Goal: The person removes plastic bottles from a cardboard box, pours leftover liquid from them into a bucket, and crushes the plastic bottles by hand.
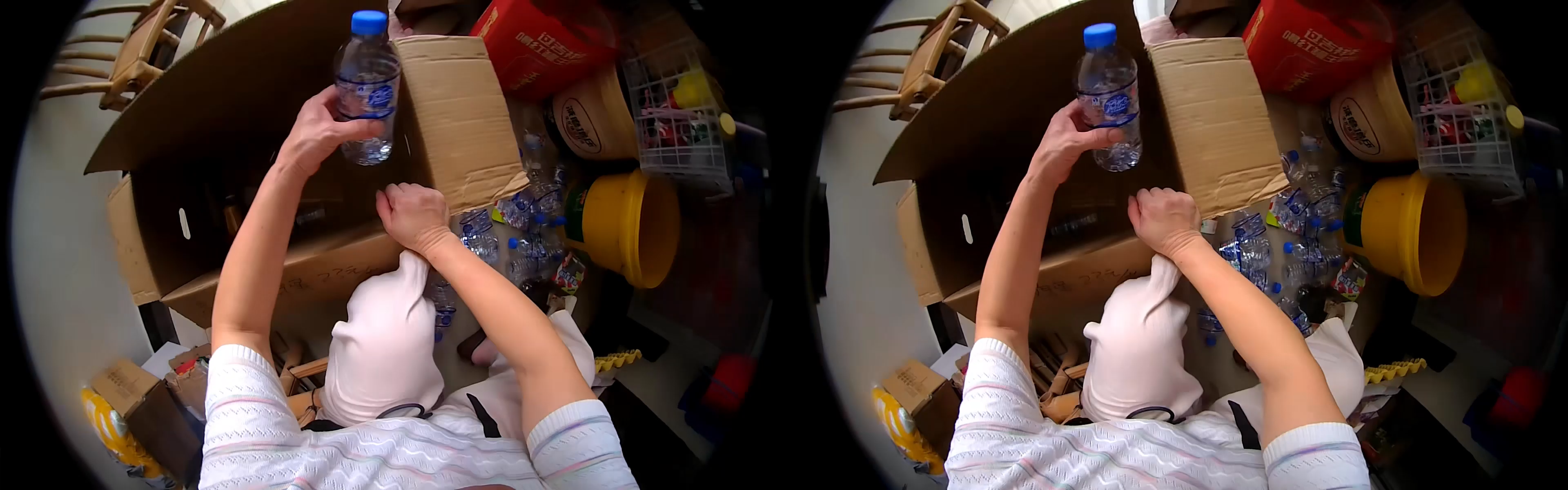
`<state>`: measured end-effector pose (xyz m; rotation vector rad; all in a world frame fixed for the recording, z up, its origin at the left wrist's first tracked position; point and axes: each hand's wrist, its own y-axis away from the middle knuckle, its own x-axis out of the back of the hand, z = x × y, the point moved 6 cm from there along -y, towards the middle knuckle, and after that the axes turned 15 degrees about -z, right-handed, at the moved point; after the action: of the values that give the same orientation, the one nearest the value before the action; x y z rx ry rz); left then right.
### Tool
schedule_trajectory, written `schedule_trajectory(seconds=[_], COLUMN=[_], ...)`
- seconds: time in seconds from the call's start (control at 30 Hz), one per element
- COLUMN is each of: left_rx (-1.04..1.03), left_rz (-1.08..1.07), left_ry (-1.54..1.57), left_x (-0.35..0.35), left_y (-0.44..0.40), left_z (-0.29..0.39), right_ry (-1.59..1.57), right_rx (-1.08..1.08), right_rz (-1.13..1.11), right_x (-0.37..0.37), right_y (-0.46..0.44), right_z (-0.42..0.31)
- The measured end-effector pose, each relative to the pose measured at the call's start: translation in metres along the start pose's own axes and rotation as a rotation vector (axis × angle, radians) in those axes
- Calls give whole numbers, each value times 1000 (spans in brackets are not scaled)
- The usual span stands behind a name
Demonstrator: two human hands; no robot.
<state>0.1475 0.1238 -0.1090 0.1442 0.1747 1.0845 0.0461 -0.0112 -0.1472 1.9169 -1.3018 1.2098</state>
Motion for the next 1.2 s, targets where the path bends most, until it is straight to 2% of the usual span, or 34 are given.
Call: schedule_trajectory(seconds=[0.1, 0.13, 0.17, 0.2, 0.23, 0.27, 0.3, 0.37, 0.43, 0.53, 0.57, 0.67, 0.73, 0.8, 0.87, 0.9, 0.97, 1.0, 1.03, 1.1, 1.2], left_rx=[-255, -305, -312, -331, -342, -326, -306, -218, -158, -177, -196, -246, -262, -285, -300, -306, -212, -171, -131, -157, -201], left_rz=[-111, -132, -155, -208, -258, -302, -343, -442, -466, -358, -345, -271, -187, -94, -33, -6, -52, -73, -98, -167, -280], left_ry=[200, 269, 323, 419, 525, 596, 674, 701, 689, 364, 381, 428, 217, -49, -368, -530, -598, -665, -737, -874, -1084], left_x=[-82, -111, -139, -167, -191, -212, -228, -246, -247, -243, -240, -235, -228, -223, -221, -223, -232, -239, -247, -269, -304], left_y=[10, 12, 17, 19, 22, 22, 22, 25, 21, 5, 0, -12, -11, -9, -4, -1, 1, 3, 5, 7, 13], left_z=[89, 110, 126, 136, 143, 143, 139, 128, 106, 87, 88, 82, 83, 80, 84, 85, 80, 78, 75, 66, 53], right_ry=[-2, -6, 34, 27, 21, 15, -98, -58, -168, -73, -63, -14, -11, -163, -220, -203, -424, -791, -886, -867, -966], right_rx=[0, -3, -42, -11, 21, 53, -47, 11, -53, -12, 16, 95, 226, 204, 72, -50, -490, -479, -554, -509, -505], right_rz=[-1, -6, -125, -100, -75, -51, -75, -63, 48, 82, 109, -7, -32, 133, 123, 29, 179, 435, 557, 697, 641], right_x=[0, -2, -2, -27, -53, -38, -27, 12, -10, -13, -6, -2, 10, 55, 83, 90, 137, 164, 196, 244, 246], right_y=[2, 2, 2, 0, -1, -4, 3, 8, 3, 6, 4, 12, 32, 71, 110, 135, 182, 198, 210, 222, 232], right_z=[0, 1, 1, 11, 21, 12, 11, -4, 4, 1, 1, -2, -7, -13, 13, 37, 101, 127, 137, 141, 153])
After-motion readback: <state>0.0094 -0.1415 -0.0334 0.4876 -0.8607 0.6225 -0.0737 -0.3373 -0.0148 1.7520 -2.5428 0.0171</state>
